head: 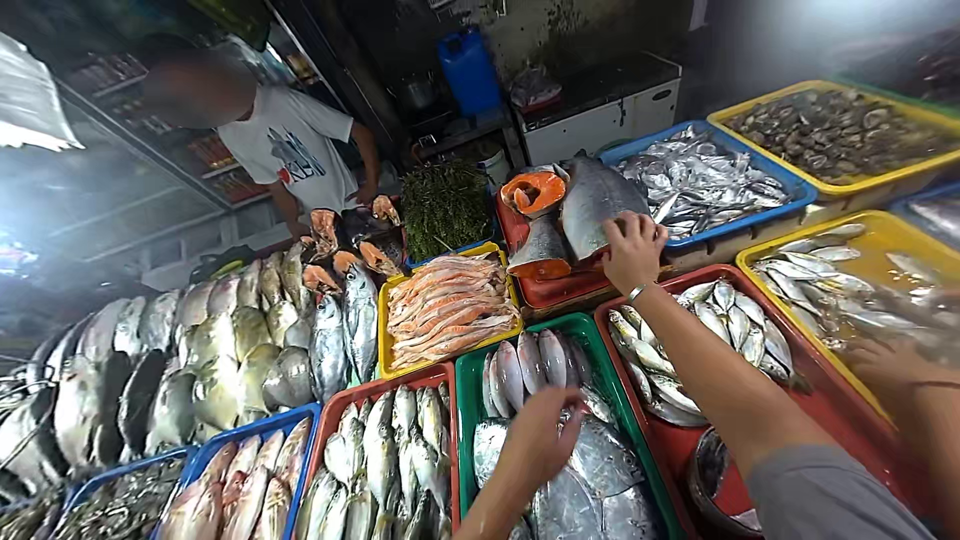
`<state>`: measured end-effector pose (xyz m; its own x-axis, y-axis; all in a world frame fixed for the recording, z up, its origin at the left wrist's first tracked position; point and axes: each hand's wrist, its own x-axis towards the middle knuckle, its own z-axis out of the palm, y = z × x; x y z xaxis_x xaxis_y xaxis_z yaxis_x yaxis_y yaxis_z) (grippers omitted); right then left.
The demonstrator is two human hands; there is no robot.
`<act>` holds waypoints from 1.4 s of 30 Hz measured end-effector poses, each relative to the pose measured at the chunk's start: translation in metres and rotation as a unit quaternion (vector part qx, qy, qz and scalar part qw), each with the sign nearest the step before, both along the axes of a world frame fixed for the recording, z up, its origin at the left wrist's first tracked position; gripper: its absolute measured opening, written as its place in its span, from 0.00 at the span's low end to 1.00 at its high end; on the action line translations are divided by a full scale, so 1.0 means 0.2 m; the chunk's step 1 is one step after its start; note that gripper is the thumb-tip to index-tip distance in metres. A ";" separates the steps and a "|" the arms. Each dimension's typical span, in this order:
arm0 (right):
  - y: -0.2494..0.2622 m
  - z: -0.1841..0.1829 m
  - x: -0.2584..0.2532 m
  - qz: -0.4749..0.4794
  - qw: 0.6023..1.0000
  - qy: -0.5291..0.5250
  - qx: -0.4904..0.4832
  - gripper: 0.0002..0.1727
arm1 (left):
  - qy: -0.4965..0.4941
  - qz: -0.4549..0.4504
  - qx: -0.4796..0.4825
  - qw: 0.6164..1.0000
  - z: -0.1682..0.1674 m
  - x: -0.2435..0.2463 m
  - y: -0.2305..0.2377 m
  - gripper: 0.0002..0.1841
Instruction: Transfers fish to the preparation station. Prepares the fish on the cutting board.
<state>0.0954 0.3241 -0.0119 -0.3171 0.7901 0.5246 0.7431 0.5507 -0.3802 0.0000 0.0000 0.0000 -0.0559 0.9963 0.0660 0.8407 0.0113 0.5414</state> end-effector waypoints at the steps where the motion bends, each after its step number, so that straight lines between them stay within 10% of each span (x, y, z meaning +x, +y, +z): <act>1: 0.03 0.00 0.04 -0.039 0.998 0.024 -0.031 0.38 | 0.050 0.011 0.023 0.998 0.05 -0.01 0.21 0.17; 9: 0.18 -0.10 0.08 -0.100 0.991 0.051 -0.073 0.49 | 0.206 0.212 0.003 0.955 0.07 -0.20 1.26 0.25; 25: 0.46 -0.03 0.41 0.002 0.996 0.088 -0.027 0.43 | 0.214 0.259 0.021 0.941 -0.01 -0.24 1.34 0.31; 29: 0.47 -0.03 0.46 0.011 0.995 0.093 -0.017 0.44 | 0.248 0.208 0.158 0.933 -0.06 -0.05 1.30 0.24; 36: 0.40 -0.04 0.46 -0.043 0.991 0.113 -0.053 0.44 | -0.204 0.260 0.070 0.941 0.01 0.07 1.62 0.38; 42: 0.40 -0.05 0.47 -0.054 0.994 0.087 -0.036 0.46 | -0.270 0.334 0.011 0.903 0.00 -0.14 1.98 0.49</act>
<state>0.1900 0.4049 -0.0227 -0.1380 0.8520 0.5050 0.7161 0.4380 -0.5434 -0.0277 0.3956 -0.0007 -0.6733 0.7276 -0.1314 0.2632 0.4020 0.8770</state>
